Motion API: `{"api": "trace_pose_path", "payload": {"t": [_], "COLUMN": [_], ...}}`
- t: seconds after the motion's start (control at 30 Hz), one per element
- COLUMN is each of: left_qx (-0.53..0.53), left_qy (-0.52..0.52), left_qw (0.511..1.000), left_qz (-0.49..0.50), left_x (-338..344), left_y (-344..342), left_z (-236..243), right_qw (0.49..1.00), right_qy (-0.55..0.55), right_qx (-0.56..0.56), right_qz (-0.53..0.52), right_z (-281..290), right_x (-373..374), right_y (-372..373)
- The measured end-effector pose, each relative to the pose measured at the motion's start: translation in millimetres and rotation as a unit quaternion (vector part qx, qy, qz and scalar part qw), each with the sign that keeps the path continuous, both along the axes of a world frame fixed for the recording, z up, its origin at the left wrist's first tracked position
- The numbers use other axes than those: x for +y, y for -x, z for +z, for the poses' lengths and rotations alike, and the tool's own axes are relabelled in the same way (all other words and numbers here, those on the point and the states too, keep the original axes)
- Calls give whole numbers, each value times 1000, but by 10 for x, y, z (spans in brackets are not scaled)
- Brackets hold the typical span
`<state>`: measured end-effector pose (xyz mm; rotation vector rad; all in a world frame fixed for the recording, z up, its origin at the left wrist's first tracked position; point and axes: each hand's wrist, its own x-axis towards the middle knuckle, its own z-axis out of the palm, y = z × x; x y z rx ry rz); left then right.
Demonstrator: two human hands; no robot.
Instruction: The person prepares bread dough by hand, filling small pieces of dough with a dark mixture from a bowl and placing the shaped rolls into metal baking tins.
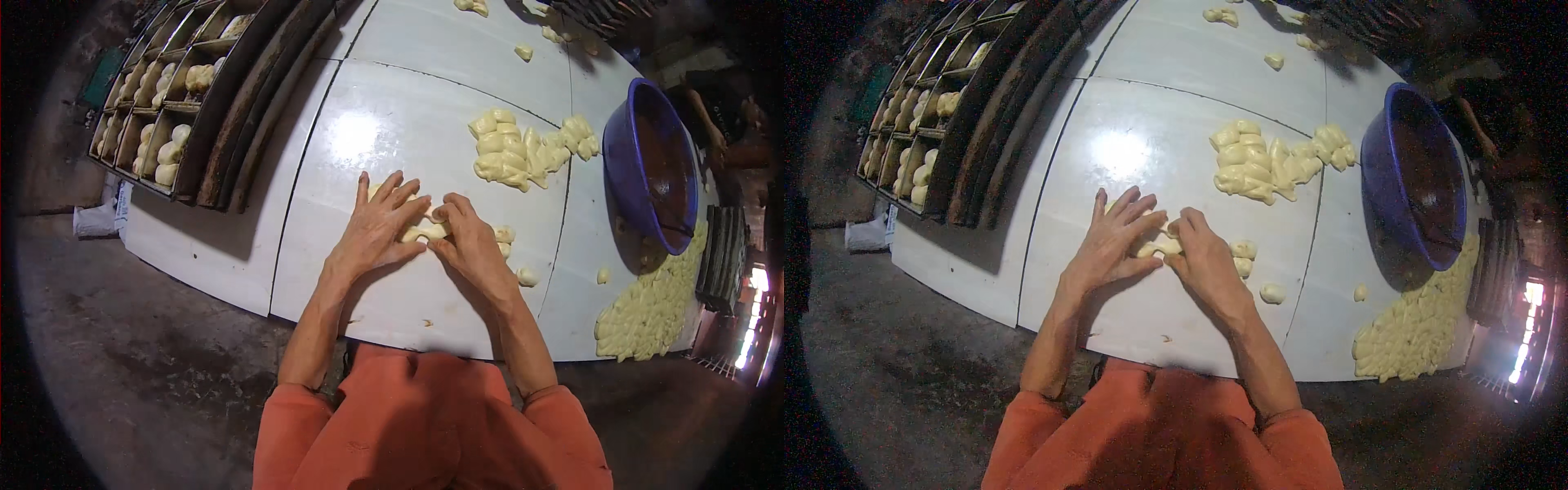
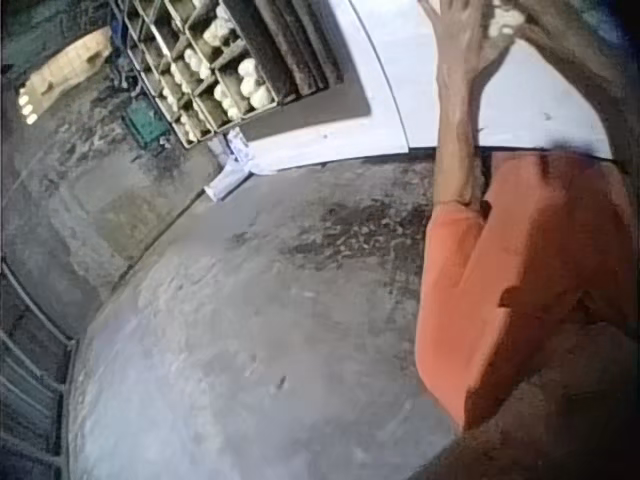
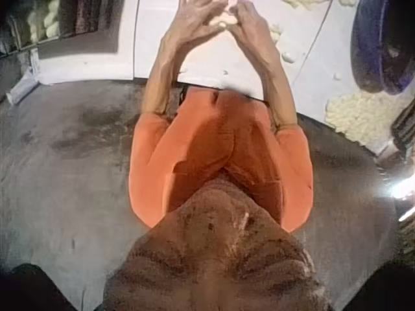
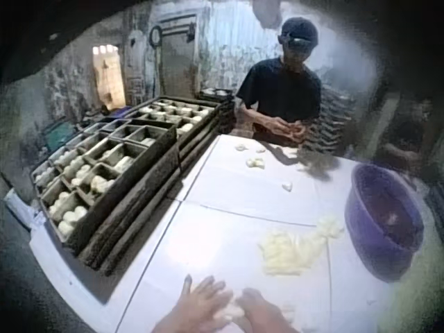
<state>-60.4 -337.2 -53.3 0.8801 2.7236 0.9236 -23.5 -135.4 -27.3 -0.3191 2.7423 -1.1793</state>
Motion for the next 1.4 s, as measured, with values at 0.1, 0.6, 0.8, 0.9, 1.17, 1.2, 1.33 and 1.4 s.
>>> {"api": "trace_pose_path", "payload": {"t": [0.1, 0.6, 0.8, 0.9, 1.17, 1.2, 1.33, 1.4], "left_qx": [-8, 85, -201, -366, -423, -424, -415, -350], "left_qy": [7, 18, -257, -311, -381, -380, -368, -388], "left_qw": [1000, 991, 940, 871, 818, 819, 827, 846], "left_qz": [4, 105, 98, 106, 79, 77, 88, 109], "left_x": [8, 234, 872, 1033, 1275, 1323, 1489, 1659], "left_y": [3, -89, -271, -299, -370, -383, -418, -447], "left_z": [18, 24, 536, 524, 397, 394, 405, 429], "right_qw": [999, 709, 773, 802, 888, 910, 931, 904], "right_qy": [8, 644, 562, 509, 394, 348, 278, 344], "right_qx": [-41, -198, -205, -227, -132, -112, -35, -39], "right_qz": [5, -209, -213, -217, -195, -196, -233, -252], "right_z": [-3, 342, 337, 378, 318, 248, 225, 208], "right_x": [14, 759, 660, 785, 973, 1025, 1190, 1272], "right_y": [99, -259, -401, -453, -595, -606, -611, -645]}}
